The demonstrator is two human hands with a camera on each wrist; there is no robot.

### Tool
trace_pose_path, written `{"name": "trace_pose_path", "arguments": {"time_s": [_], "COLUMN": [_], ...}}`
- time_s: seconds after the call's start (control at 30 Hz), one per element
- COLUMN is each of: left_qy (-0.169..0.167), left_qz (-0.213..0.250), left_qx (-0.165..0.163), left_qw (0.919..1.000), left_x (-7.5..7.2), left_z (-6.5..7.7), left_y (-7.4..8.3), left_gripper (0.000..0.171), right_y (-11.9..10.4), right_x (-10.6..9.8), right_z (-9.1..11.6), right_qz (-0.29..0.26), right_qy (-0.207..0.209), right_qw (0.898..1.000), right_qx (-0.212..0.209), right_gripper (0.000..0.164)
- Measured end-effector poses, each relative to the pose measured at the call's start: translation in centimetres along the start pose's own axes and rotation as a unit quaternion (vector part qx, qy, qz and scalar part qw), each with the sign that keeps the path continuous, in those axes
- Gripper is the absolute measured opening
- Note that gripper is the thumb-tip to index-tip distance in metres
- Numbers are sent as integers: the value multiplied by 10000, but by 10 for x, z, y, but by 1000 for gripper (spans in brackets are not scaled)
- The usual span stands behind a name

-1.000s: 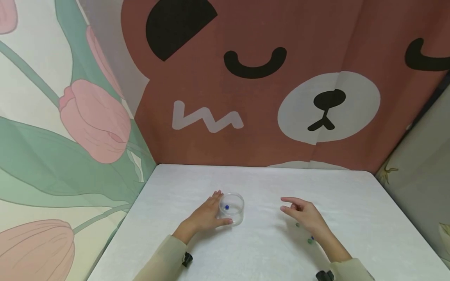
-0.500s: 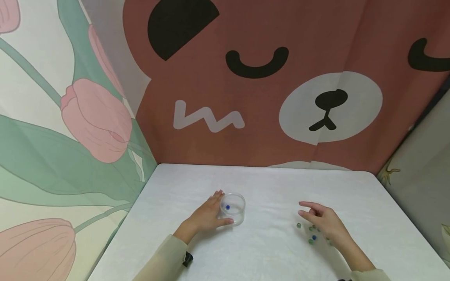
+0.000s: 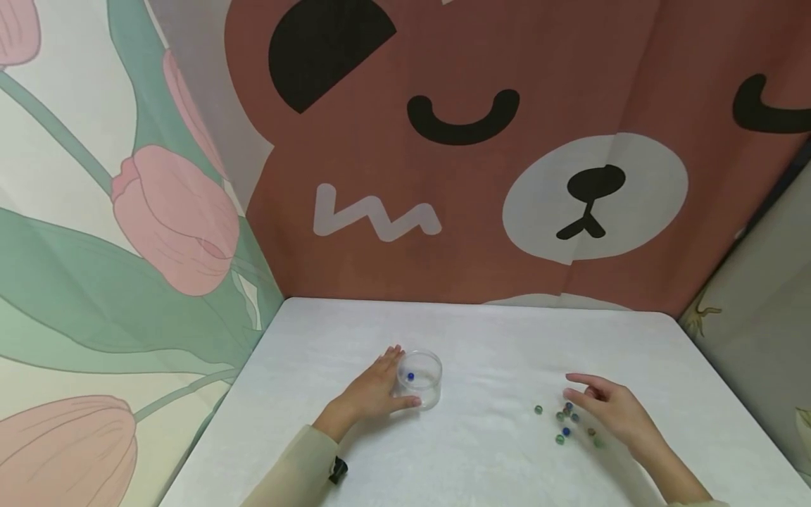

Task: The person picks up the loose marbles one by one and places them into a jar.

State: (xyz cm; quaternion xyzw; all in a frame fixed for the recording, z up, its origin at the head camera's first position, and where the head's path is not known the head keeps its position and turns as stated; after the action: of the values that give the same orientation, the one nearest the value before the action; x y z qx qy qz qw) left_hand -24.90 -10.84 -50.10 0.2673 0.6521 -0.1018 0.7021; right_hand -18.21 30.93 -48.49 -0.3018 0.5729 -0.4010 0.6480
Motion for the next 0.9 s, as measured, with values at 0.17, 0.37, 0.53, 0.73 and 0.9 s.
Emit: {"name": "trace_pose_path", "arguments": {"time_s": [0.17, 0.37, 0.53, 0.73, 0.9], "left_qy": [58, 46, 10, -23, -55], "left_qz": [-86, -123, -219, -199, -205], "left_qx": [46, 49, 31, -52, -58], "left_qw": [9999, 9999, 9998, 9998, 9998], "left_x": [0, 0, 1, 2, 2], "left_z": [0, 0, -1, -2, -1], "left_y": [0, 0, 0, 1, 1], "left_gripper": [106, 106, 107, 107, 107], "right_y": [9, 19, 30, 41, 47], "right_x": [-7, -12, -13, -13, -12], "right_z": [1, 5, 9, 10, 11], "right_qz": [175, 299, 481, 616, 733], "right_qy": [46, -35, -98, -90, -50], "right_qw": [9997, 9991, 9986, 9978, 9969], "right_qx": [151, 302, 203, 218, 278], "right_gripper": [69, 70, 65, 64, 67]}}
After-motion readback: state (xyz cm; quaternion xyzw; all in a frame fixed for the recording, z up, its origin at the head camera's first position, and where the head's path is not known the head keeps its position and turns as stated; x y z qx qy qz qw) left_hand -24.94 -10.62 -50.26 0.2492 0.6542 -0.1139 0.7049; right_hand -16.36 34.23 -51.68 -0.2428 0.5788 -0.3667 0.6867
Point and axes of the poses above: each hand's wrist, its own z-axis away from the middle knuckle, its own x-axis out of the palm, y = z × x, the point moved 5 cm from there along -z, towards the middle knuckle, and after that the axes turned 8 degrees about -z, right-handed, at the moved point
